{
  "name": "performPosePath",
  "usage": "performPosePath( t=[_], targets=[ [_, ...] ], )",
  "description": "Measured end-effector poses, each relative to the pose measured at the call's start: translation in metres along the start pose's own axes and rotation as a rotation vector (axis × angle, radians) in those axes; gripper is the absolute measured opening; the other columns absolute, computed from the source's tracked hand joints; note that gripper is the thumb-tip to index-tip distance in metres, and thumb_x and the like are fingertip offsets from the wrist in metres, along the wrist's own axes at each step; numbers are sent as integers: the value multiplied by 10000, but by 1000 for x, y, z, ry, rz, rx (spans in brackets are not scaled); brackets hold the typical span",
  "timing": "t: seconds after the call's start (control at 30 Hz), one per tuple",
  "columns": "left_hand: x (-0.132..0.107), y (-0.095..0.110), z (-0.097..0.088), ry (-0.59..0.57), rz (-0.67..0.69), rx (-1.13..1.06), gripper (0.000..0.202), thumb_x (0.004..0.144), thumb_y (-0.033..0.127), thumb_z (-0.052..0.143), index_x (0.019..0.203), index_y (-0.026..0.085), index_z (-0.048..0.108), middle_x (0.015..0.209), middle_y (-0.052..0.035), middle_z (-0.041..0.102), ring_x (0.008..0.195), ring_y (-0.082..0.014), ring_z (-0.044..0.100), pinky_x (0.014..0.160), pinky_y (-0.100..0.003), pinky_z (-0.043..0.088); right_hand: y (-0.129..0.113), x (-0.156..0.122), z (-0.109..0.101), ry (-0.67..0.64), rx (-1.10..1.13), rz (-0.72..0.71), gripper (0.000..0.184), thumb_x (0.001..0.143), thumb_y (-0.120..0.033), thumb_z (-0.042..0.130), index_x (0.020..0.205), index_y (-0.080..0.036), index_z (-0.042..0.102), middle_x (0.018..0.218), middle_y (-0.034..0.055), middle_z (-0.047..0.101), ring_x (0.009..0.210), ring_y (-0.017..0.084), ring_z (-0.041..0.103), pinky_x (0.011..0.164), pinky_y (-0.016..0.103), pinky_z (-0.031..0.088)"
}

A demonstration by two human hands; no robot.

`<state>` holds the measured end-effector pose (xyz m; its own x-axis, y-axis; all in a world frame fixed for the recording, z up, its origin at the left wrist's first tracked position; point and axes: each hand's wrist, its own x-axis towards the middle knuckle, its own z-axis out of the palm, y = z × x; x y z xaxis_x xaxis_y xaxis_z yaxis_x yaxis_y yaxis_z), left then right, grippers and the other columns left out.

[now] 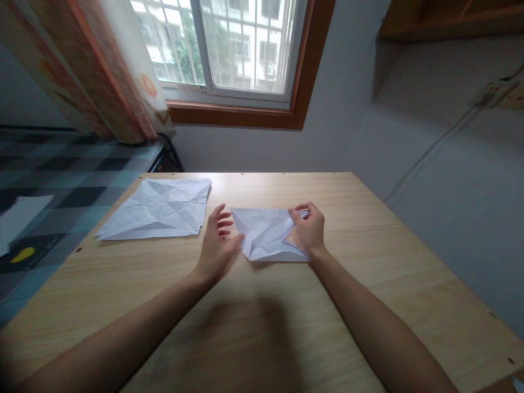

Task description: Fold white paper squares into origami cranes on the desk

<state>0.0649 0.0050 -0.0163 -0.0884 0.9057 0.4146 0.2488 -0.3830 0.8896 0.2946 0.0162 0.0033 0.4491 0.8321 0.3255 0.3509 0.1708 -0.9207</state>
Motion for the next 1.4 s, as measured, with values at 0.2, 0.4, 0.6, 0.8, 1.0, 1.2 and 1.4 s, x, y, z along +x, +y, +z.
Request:
performPosePath(
  t=[0.2,0.4,0.6,0.8,1.0,1.2,1.4],
  targets=[
    [-10,24,-14,-310,468,217,444,898,269,516,1340,258,564,1414,-97,564,1411,-293,390,1171,-496,240,-12,-4,-2,0,-201,-76,227,750,-417,694,749,-198,632,514,-36,543,465,142,492,492,262,378],
    [-13,24,-15,-665,598,195,493,975,531,309,900,247,704,924,-74,728,1120,-262,598,1175,-457,203,-22,-3,-5,-11,-293,-123,213,754,-404,688,738,-196,647,533,-28,569,473,145,513,530,273,395],
    [-11,25,-11,-665,547,314,644,1004,521,189,591,195,561,642,-54,607,672,-174,534,852,-375,438,-7,16,-15,-62,-260,-34,326,703,-472,744,815,-178,658,523,-32,571,469,162,562,523,287,440],
    [-10,27,-8,-693,404,443,278,877,406,618,723,181,674,883,-66,723,855,-209,617,835,-368,471,15,28,-21,-277,-32,107,873,466,-386,895,1240,-177,551,860,18,652,683,187,645,584,302,536],
    [-13,27,-7,-790,414,745,490,880,398,615,1346,255,566,1473,-105,511,1308,-335,480,1061,-518,395,31,40,-34,-603,-283,-24,1016,517,-186,816,1447,-198,408,1252,137,602,958,263,665,816,407,574],
    [-16,27,-9,-928,431,840,644,949,608,403,1480,245,421,1587,-131,353,1462,-375,301,1172,-570,225,54,47,-44,-507,-745,-381,515,811,-191,591,1326,-212,594,1365,154,573,1289,333,503,1088,558,399],
    [-15,26,-11,-1001,519,809,903,821,813,405,1518,242,352,1616,-132,289,1488,-388,235,1187,-577,155,66,41,-37,-600,-703,-491,398,949,-203,409,1223,-266,690,1383,63,618,1319,254,526,1110,495,407]
  ],
)
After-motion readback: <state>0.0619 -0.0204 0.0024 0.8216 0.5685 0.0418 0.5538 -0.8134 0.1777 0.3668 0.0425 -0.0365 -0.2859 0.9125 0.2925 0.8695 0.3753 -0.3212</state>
